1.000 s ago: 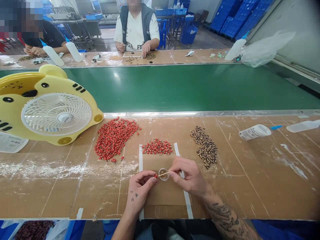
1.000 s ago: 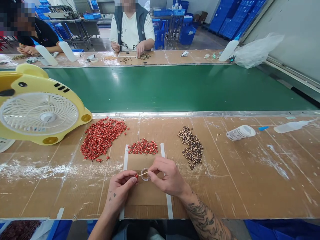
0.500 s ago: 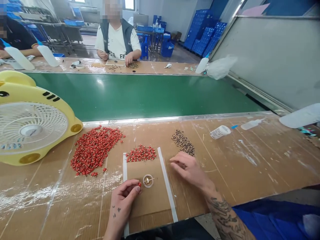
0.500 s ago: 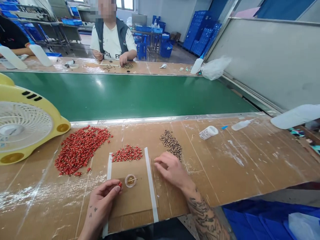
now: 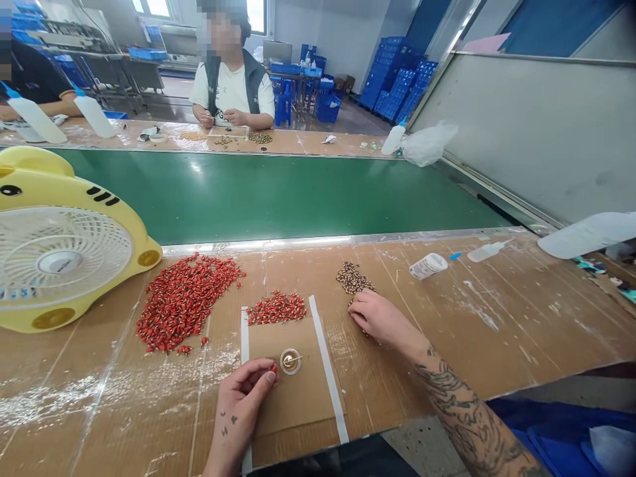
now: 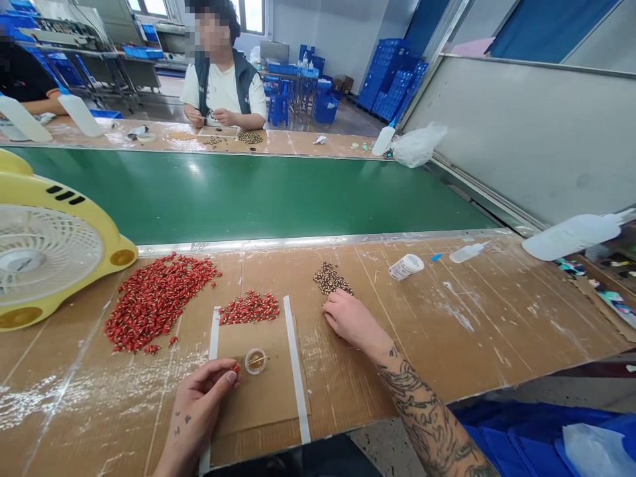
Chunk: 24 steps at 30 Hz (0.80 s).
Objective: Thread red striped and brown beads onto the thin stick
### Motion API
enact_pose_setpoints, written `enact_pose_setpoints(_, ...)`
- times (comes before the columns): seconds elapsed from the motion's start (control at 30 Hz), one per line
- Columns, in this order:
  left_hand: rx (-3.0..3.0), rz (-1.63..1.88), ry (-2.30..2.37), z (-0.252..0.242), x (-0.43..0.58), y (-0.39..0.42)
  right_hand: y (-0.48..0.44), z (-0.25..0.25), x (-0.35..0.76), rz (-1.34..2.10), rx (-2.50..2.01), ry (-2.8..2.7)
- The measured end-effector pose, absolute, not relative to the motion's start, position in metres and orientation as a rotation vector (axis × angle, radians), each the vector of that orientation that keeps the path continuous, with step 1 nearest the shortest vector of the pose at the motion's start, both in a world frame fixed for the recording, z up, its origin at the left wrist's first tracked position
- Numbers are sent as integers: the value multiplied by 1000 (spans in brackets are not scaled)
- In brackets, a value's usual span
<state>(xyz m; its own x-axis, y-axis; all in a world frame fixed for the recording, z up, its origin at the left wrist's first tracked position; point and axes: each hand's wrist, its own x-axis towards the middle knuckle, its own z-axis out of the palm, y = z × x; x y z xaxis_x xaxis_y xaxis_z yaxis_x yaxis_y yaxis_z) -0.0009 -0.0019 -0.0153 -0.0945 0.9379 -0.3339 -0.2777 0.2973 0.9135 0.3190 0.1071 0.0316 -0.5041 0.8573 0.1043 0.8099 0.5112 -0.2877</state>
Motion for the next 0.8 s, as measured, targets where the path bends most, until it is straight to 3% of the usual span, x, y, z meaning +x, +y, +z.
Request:
enact_pose_setpoints(0.2, 731, 1190, 1254, -16, 0, -5, 97, 44, 309, 406, -1430, -2358)
enact_pose_setpoints(0.37, 714, 1295, 1281, -8, 7, -7, 62, 43, 266, 1033, -1209, -1858)
enact_pose_setpoints(0.47, 739, 1349, 1264, 2, 12, -8, 43, 41, 233, 1237, -1029, -1625)
enact_pose_setpoints(0.8, 1055, 1526, 1184, 30, 21, -11, 27, 49, 185, 1157, -894, -1569)
